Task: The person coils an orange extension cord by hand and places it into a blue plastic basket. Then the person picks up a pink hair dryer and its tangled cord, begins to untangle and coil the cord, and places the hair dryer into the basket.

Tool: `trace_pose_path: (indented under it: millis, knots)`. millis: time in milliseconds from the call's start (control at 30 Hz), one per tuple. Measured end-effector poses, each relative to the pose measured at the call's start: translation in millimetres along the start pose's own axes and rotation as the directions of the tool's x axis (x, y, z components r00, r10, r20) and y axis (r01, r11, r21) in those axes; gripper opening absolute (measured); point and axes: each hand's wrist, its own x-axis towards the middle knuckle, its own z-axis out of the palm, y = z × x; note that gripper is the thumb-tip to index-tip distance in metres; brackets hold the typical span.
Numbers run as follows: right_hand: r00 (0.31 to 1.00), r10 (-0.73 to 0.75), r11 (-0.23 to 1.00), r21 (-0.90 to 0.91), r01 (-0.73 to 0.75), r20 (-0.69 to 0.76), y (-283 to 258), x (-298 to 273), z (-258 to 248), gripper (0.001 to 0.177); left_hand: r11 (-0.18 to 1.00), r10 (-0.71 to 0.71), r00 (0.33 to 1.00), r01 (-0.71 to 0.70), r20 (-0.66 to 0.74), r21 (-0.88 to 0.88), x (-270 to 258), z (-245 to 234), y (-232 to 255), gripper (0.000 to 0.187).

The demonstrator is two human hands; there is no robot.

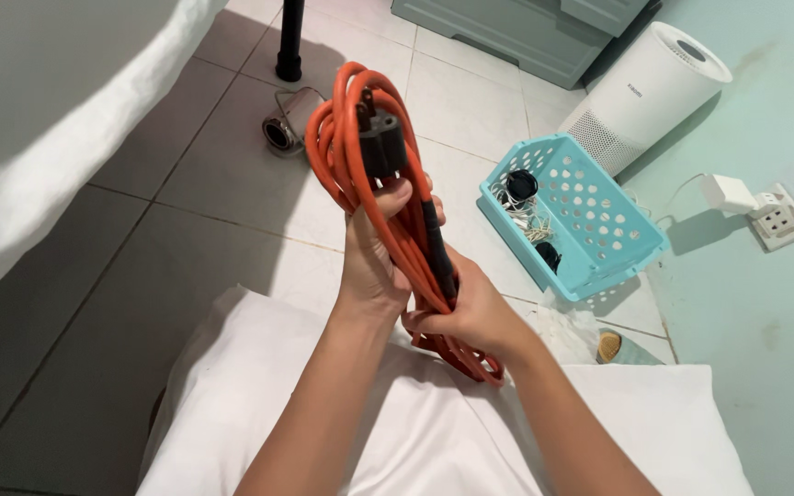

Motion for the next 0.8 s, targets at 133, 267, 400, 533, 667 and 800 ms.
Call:
trace_pose_path:
  millis: [133,267,400,533,667,800]
  knots:
    - [1.0,-0.02,0.999,-0.03,0.02,0.0,7.9,3.8,0.5,0.042,0.998,0.025,1.0,-0.024,-0.016,0.056,-0.3,-3.6,-4.7,0.029]
    - [0.989,-0.052,0.999,-0.016,0.05,-0.135,12.1,9.0,7.8,0.043,0.974,0.043,0.999,-0.041,-0.002,0.224,5.7,-18.9,-3.5,0.041]
    - [0.974,-0.012,0.995,-0.099,-0.01,-0.225,4.1,14.3,-3.8,0.044,0.974,-0.011,0.983,-0.031,0.184,0.226,16.7,-40.7,29.4,0.058]
    - [0.966,-0.016,0.985,-0.17,-0.029,-0.259,-3.0,19.2,-12.1,0.038,0.833,-0.142,0.933,-0.068,0.33,0.549,18.0,-38.0,25.5,0.083]
    - [0.953,-0.177,0.98,-0.138,0.146,-0.245,7.9,25.6,0.1,0.051,0.792,-0.047,0.999,0.05,-0.021,0.608,6.4,-25.7,-25.3,0.041]
    - [0.992,-0.014,0.983,-0.181,-0.009,-0.124,15.3,27.4,-1.6,0.041,0.794,0.051,0.99,0.041,-0.133,0.607,4.9,-24.5,-18.6,0.035]
